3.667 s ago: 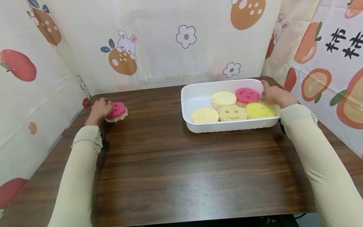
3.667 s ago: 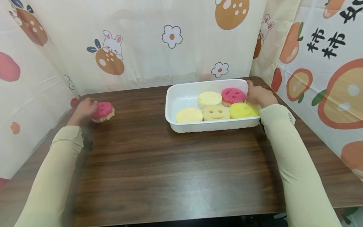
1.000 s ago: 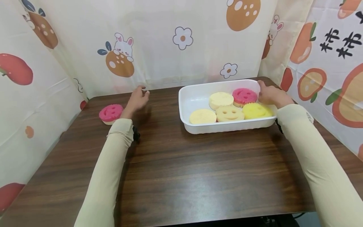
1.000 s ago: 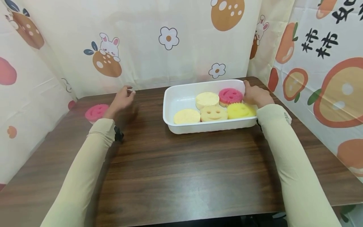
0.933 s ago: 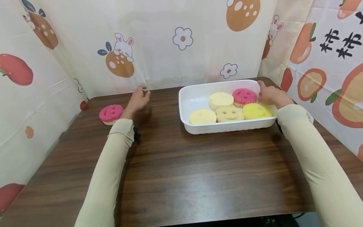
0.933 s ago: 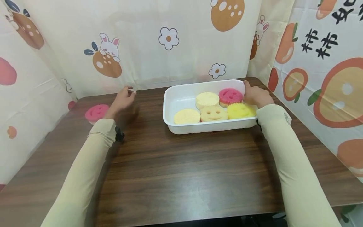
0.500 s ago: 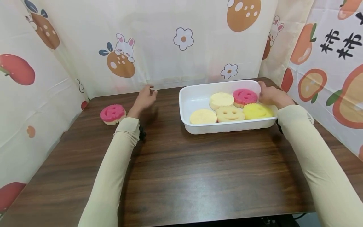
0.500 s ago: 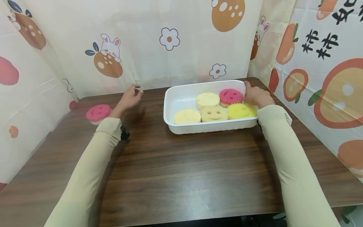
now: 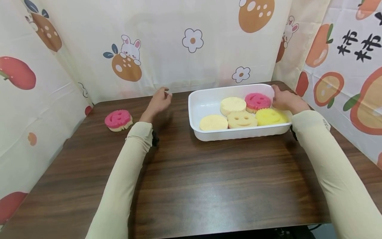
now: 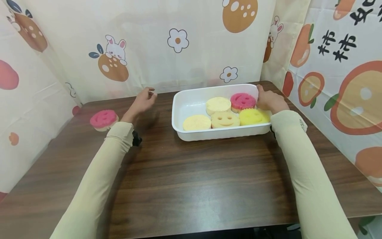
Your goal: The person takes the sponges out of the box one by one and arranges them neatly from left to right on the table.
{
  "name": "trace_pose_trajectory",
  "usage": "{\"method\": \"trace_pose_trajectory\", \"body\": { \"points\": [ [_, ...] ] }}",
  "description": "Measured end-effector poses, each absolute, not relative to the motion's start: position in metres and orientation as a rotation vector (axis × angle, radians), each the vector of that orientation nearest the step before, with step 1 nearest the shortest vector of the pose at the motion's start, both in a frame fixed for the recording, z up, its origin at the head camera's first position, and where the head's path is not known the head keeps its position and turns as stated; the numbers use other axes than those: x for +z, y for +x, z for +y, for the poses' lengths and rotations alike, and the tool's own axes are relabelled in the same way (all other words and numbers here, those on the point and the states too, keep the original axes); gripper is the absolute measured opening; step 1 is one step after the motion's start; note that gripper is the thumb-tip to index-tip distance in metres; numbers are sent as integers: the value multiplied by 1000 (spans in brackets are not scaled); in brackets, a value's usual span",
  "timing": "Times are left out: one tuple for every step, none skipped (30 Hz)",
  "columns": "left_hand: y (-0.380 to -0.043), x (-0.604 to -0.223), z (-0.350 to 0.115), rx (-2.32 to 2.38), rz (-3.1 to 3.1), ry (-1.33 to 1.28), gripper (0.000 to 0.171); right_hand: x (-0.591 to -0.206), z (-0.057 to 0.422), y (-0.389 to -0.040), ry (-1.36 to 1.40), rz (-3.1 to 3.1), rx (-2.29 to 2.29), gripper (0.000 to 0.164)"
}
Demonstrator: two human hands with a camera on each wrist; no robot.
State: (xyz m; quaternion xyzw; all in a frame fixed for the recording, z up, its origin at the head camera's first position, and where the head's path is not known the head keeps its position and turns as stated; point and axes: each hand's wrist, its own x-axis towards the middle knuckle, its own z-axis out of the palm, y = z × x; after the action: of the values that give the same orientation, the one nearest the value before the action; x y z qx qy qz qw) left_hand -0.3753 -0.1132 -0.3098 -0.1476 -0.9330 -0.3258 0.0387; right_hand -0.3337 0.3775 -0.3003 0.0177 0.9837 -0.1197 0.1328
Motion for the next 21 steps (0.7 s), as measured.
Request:
{"method": "trace_pose_trajectory", "body": {
  "points": [
    [-375, -310, -111, -1001, -2860, -452, 53, -300, 377, -333, 47, 2855, -341, 79],
    [-375, -310, -109, -1000, -2861, -451, 53, -300, 377, -333, 45, 2854, -335, 79],
    [-375, -311, -107, -997, -2861, -453, 53, -301, 377, -333, 42, 2857, -329, 79],
    [-376, -311, -105, -999, -2861, -456, 53, -301, 377, -332, 42, 2857, -325, 79],
    [-376, -312, -103, -997, -2860, -461, 53, -301, 377, -332, 38, 2859, -318, 78],
    [-376, -312, -102, -995, -2859, -465, 52, -301, 377, -332, 36, 2861, -319, 78],
    [-376, -312, -100, -995, -2854, -470, 52, -301, 377, -332, 32, 2865, -317, 78],
    [-376, -312, -99, -986, -2853, -475, 52, -301, 377, -332, 33, 2865, -319, 78],
    [-376, -311, -98, -981, -2853, -476, 52, -301, 377, -332, 31, 2863, -323, 78],
    [-376, -311, -96, -976, -2851, -476, 52, -301, 377, -332, 29, 2862, -323, 78],
    [-376, -310, -96, -966, -2850, -476, 51, -301, 378, -333, 26, 2863, -325, 78],
    [-376, -309, -95, -958, -2848, -478, 52, -301, 378, -333, 26, 2864, -329, 78],
    [-376, -308, -94, -953, -2846, -481, 52, -301, 378, -333, 28, 2865, -333, 79],
    [-377, -307, -93, -950, -2847, -482, 52, -301, 378, -334, 29, 2866, -335, 79],
    [-377, -306, -92, -949, -2846, -485, 52, -301, 378, -334, 32, 2866, -339, 79],
    [-377, -305, -91, -948, -2843, -492, 52, -301, 379, -334, 32, 2872, -338, 79],
    [-378, -304, -90, -950, -2842, -498, 52, -301, 379, -334, 34, 2875, -341, 79],
    [-378, -303, -89, -957, -2841, -501, 52, -300, 378, -333, 38, 2873, -347, 79],
    [-378, -303, -89, -964, -2843, -500, 52, -300, 378, -333, 40, 2873, -352, 79],
    [-378, -302, -88, -972, -2841, -499, 52, -300, 377, -333, 41, 2871, -358, 79],
    [-378, -301, -87, -979, -2839, -498, 52, -300, 377, -333, 41, 2868, -364, 79]
  ]
}}
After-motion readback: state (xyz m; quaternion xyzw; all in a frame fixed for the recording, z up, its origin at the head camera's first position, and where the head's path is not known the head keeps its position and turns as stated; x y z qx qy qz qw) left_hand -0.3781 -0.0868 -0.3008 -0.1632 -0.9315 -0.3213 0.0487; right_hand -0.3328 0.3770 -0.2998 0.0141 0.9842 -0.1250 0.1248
